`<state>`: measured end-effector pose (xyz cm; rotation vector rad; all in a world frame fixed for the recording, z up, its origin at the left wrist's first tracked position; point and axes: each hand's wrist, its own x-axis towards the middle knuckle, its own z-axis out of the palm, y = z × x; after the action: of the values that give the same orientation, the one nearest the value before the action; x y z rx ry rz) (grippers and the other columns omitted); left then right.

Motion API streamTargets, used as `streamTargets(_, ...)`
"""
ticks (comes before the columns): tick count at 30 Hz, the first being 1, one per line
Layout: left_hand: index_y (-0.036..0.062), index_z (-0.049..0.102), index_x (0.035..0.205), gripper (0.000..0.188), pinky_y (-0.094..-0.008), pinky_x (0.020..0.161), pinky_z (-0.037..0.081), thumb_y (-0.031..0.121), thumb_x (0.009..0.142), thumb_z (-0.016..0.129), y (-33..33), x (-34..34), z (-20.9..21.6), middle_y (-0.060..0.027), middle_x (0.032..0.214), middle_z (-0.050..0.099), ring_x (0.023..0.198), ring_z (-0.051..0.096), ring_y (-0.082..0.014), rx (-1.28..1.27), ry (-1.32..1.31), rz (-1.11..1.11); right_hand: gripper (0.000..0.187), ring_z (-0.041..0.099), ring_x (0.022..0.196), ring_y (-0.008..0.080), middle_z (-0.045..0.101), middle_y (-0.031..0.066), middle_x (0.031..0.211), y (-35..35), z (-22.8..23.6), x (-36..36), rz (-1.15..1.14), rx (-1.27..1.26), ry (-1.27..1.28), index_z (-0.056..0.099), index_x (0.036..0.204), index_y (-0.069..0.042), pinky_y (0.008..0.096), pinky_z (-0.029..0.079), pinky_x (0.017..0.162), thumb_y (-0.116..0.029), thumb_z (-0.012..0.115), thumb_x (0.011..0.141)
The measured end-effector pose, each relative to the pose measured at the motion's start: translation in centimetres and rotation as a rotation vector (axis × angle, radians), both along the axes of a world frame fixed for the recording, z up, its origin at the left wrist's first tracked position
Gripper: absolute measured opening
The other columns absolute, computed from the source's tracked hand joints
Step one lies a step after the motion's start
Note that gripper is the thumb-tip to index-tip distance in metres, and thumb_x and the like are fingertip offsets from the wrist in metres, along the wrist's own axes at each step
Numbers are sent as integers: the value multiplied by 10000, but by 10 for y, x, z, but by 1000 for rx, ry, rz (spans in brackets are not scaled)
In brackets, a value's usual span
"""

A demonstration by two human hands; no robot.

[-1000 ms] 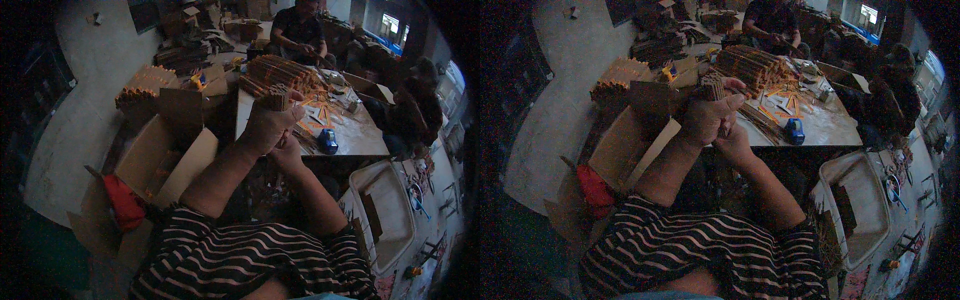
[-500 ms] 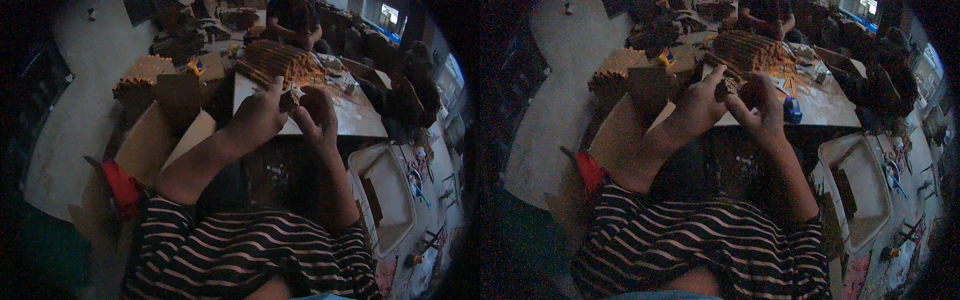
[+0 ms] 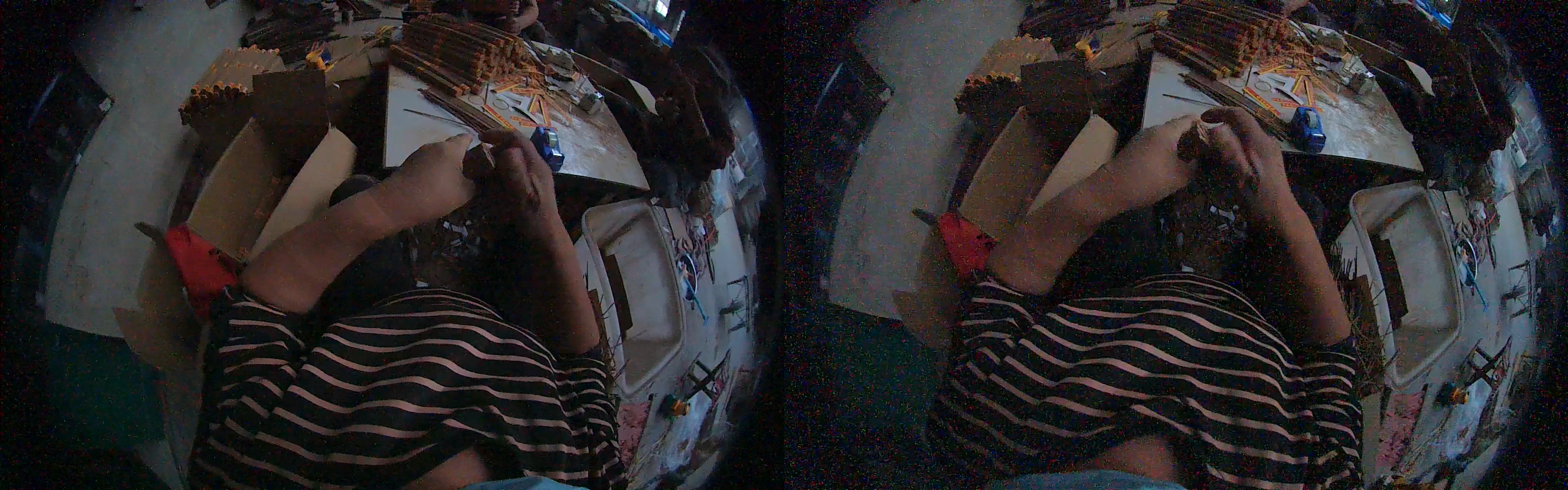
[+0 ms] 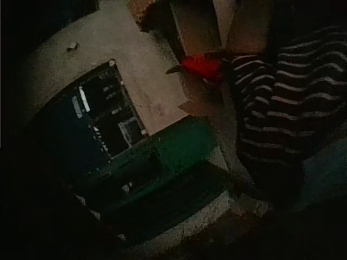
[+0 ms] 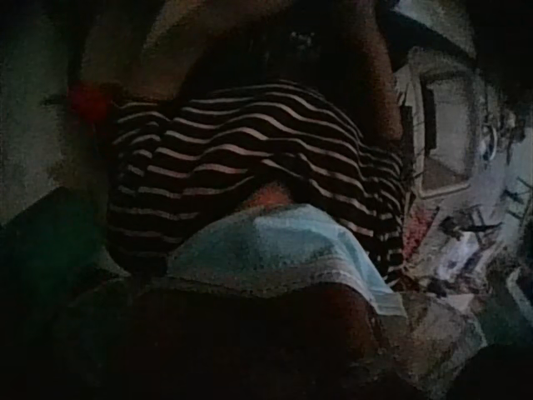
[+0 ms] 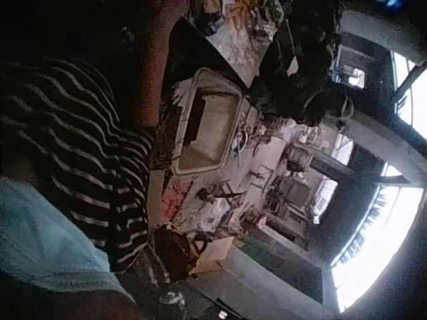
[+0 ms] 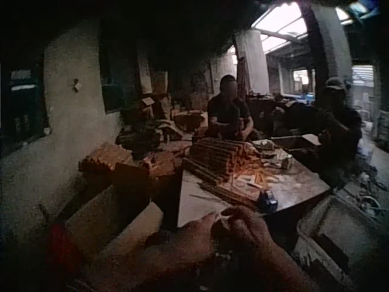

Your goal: The person gathers thin wooden sticks into bundles, aligns them, and wraps the ends with small paper labels and tape. The person repeats this process for multiple bundles, placing finished bundles on the table.

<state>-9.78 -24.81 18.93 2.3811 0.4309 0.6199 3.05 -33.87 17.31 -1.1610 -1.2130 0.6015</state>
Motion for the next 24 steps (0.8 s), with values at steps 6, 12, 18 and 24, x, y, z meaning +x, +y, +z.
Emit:
streamTargets(6,-45,529,978,331,-342,750,451,109,693,599,-17,-3,3,-205,893,590,860,584,-270,-324,175,-86,223,583,667,190,593,122,735,-4,-11,-16,-220,39,-438,532,883,-18,294,462,628,-238,515,853)
streamTargets(12,-23,516,964,327,-279,686,449,81,660,582,-12,-16,-10,-67,844,583,774,557,-162,-731,295,-140,199,553,623,143,575,104,680,0,-39,-20,-133,-45,-144,530,831,-14,271,444,578,-206,488,865)
streamTargets(18,-4,486,969,276,-222,565,415,190,783,547,-9,-34,-8,-35,753,535,632,495,-89,-922,395,-131,243,469,620,98,519,29,690,-1,-45,-27,-96,-131,-84,521,831,-4,222,389,577,-222,428,882)
streamTargets(24,10,449,995,297,-201,516,396,286,886,436,-16,-43,-19,-18,719,490,568,456,-66,-920,397,-100,241,472,620,102,526,40,695,-3,-48,-32,-53,-218,-154,527,833,-6,226,387,574,-217,420,879)
